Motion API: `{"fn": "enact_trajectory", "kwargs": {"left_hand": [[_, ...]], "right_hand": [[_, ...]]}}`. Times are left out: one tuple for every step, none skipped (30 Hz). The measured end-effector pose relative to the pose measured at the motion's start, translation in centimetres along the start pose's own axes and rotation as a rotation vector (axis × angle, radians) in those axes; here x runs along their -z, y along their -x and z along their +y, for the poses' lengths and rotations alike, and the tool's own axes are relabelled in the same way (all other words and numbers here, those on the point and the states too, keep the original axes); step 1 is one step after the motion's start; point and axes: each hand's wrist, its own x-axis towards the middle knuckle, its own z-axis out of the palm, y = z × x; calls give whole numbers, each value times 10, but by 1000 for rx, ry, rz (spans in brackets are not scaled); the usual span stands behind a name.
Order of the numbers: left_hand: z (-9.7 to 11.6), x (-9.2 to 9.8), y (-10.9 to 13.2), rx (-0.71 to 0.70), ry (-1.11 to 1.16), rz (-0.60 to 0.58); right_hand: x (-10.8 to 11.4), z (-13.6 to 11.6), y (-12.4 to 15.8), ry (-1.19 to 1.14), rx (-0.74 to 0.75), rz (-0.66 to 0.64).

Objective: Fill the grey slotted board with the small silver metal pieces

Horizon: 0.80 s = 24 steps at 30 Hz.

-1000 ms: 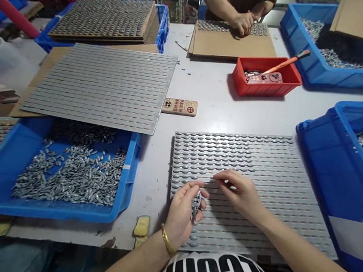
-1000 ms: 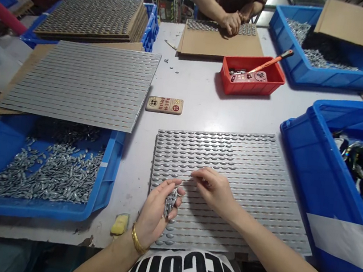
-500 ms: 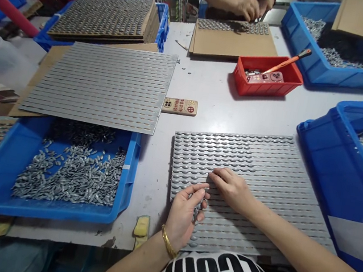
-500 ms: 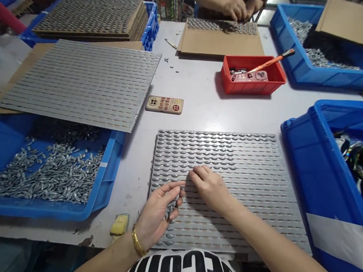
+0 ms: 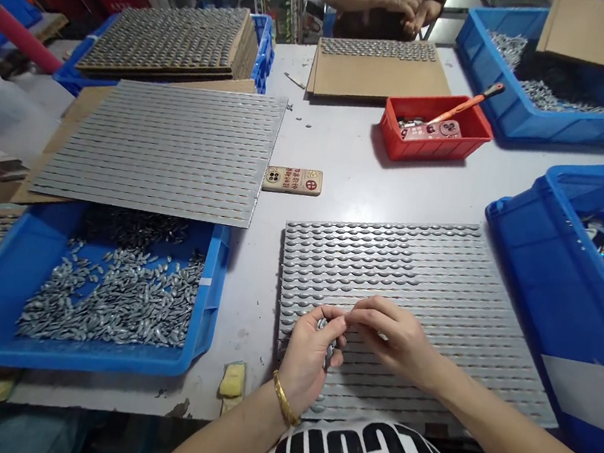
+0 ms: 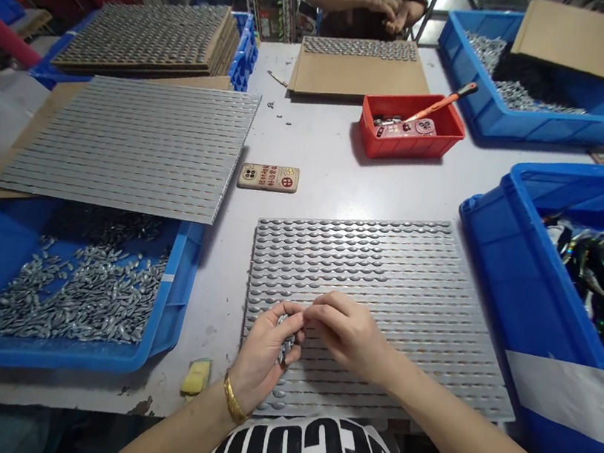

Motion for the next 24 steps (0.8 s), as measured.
{"fn": "enact_trajectory", "kwargs": {"left_hand": [[0, -1, 0, 8, -4, -5], [0, -2, 0, 16, -9, -11], [0, -3, 0, 23, -13, -18], [1, -3, 0, 32, -15, -27], [1, -3, 0, 43, -10, -35], [1, -3, 0, 53, 3, -36], [1, -3, 0, 57, 22, -29], [1, -3, 0, 57, 45, -16], [1, -2, 0, 53, 65, -1], [1, -2, 0, 45, 79, 12], [1, -1, 0, 36, 86, 20], [1, -1, 1, 29, 84, 22], [1, -1, 1, 27, 77, 21], [1, -1, 2, 27, 67, 20], [1, -2, 2, 29, 54, 14], [1, -2, 3, 35, 43, 5], [1, -2, 3, 45, 34, -9], [1, -3, 4, 59, 28, -25], [0, -3, 4, 73, 26, -40], [0, -2, 4, 84, 25, -49], [-1, -2, 5, 91, 26, -52], [-1, -2, 5, 91, 25, -48], [-2, -1, 5, 89, 23, -42], [-2, -1, 5, 86, 19, -37]], "right_hand": [[-1, 2, 2, 29, -8, -12], [-1, 3, 5, 56, -16, -31], [-1, 4, 6, 74, -22, -51], [0, 5, 8, 77, -30, -66], [2, 5, 9, 59, -44, -75], [3, 5, 10, 22, -70, -70], [6, 6, 10, -31, -115, -51], [8, 8, 11, -84, -180, -18], [9, 11, 11, -130, -257, 20], [10, 14, 11, -166, -332, 56], [10, 19, 11, -189, -393, 87], [10, 24, 11, -196, -428, 108], [9, 29, 11, -180, -434, 120], [7, 33, 11, -143, -416, 129], [6, 36, 10, -94, -384, 136], [4, 39, 9, -40, -349, 145], [2, 41, 8, 8, -318, 153], [0, 42, 6, 46, -295, 161], [-2, 43, 5, 72, -278, 168], [-4, 43, 4, 93, -265, 171], [-6, 44, 3, 112, -252, 170], [-8, 44, 2, 131, -241, 164], [-9, 45, 2, 152, -232, 155], [-11, 47, 2, 173, -226, 145]]}}
